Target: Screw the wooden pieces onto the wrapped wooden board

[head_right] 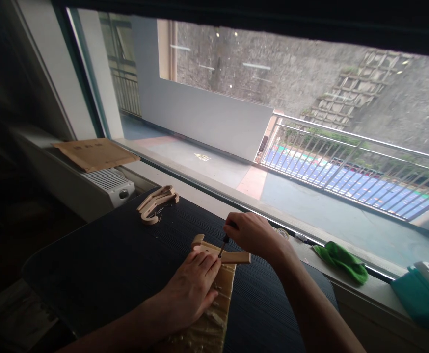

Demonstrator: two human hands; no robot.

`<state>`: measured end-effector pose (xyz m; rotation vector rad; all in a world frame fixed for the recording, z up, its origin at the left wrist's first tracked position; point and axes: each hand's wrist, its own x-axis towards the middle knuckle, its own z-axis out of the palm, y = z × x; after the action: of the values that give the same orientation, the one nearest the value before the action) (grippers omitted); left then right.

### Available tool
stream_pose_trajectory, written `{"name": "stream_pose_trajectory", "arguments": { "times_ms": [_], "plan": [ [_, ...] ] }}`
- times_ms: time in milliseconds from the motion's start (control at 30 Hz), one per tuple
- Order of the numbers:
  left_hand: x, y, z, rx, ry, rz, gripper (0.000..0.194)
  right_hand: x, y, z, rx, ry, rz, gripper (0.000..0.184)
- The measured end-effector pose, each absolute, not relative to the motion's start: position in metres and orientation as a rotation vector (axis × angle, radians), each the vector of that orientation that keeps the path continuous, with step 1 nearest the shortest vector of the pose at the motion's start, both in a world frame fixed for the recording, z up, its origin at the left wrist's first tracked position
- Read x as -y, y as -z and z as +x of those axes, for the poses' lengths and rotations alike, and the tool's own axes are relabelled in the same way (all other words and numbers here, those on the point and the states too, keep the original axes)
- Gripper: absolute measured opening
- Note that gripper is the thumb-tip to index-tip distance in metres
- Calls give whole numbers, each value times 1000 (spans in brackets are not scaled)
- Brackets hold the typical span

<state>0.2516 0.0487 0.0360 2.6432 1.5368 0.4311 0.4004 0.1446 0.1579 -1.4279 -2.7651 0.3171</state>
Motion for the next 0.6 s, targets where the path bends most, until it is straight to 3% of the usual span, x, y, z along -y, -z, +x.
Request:
{"name": "stream_pose_trajectory", "arguments": {
  "times_ms": [600],
  "plan": [
    [-49, -34, 252, -1534, -490, 2640, 51, -140, -170, 404, 2831, -329, -1403, 24]
  ]
}}
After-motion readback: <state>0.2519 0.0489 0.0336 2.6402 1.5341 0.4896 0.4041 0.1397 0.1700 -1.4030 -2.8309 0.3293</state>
